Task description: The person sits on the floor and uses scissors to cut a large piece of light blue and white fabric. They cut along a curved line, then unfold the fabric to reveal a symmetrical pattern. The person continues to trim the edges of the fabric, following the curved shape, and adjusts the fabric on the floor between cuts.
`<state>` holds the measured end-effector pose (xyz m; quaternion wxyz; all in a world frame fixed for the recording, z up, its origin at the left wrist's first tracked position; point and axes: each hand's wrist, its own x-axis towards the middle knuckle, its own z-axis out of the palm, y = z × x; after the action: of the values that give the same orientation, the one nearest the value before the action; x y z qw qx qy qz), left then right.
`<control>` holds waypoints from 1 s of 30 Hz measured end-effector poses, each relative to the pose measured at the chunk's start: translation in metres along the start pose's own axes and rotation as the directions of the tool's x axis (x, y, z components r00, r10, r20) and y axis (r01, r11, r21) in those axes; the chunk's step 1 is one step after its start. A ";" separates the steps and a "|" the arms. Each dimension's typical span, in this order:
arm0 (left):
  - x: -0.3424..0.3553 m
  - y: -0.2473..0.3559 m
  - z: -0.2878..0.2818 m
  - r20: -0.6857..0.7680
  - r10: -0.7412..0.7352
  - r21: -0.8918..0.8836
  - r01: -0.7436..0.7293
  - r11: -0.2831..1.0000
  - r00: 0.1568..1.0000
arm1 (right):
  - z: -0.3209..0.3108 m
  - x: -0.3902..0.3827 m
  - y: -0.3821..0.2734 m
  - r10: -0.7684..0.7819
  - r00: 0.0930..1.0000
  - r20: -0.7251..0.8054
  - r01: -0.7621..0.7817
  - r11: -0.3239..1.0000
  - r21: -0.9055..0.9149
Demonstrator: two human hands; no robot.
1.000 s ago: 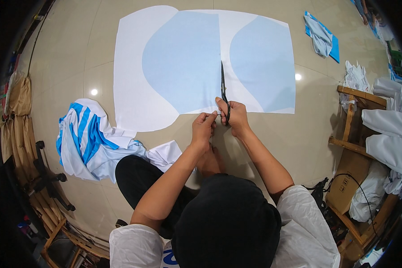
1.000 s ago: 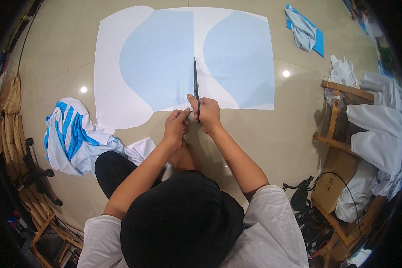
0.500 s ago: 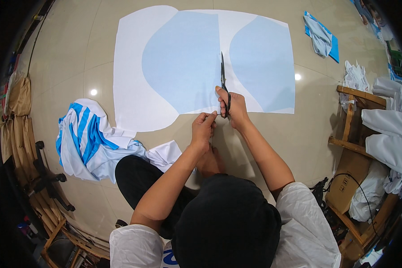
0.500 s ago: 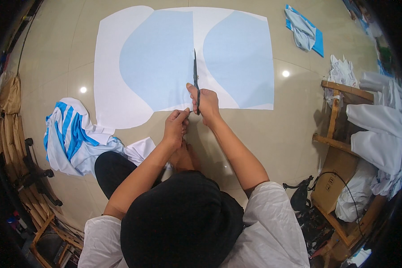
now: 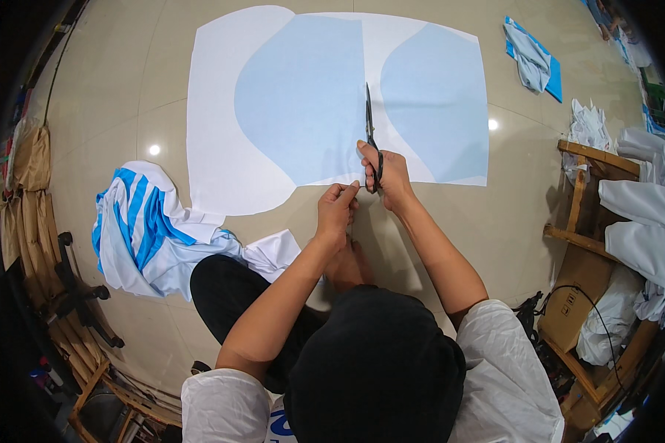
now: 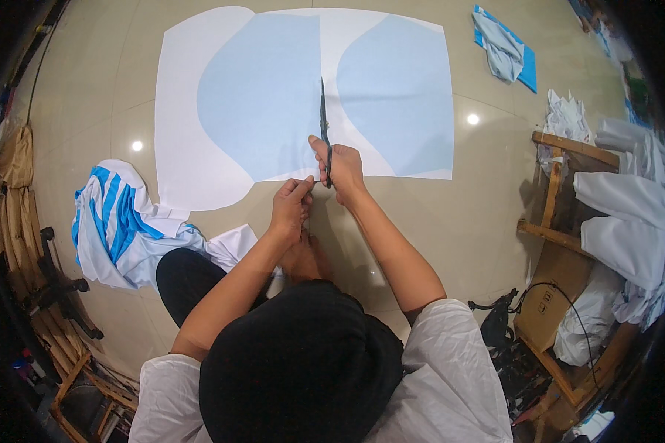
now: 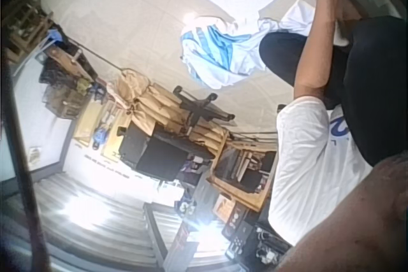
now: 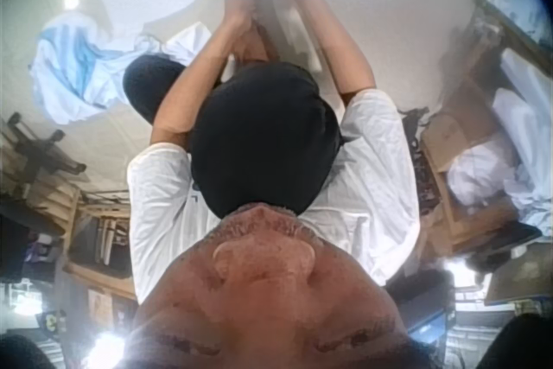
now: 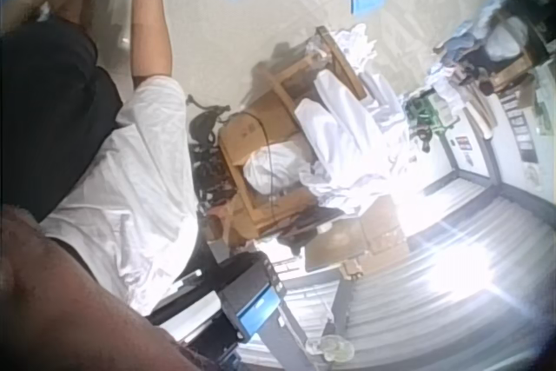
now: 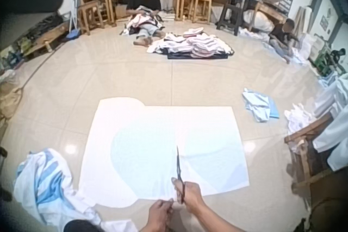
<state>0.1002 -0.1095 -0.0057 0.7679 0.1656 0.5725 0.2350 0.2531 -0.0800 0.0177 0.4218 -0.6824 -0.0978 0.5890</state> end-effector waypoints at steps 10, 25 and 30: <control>0.000 0.000 0.000 0.003 0.004 -0.003 -0.004 1.000 1.000 | 0.003 0.004 0.000 -0.022 1.000 -0.018 0.022 1.000 0.006; 0.000 0.001 -0.002 0.017 -0.005 0.005 0.005 1.000 1.000 | 0.001 0.008 -0.004 0.006 1.000 0.005 -0.006 0.999 0.037; -0.001 0.002 -0.001 0.008 0.000 0.001 0.000 1.000 1.000 | 0.006 0.016 -0.013 -0.034 0.999 -0.008 0.034 0.999 0.018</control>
<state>0.0983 -0.1086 -0.0041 0.7701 0.1671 0.5695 0.2340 0.2570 -0.0591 0.0155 0.4380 -0.6792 -0.1024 0.5799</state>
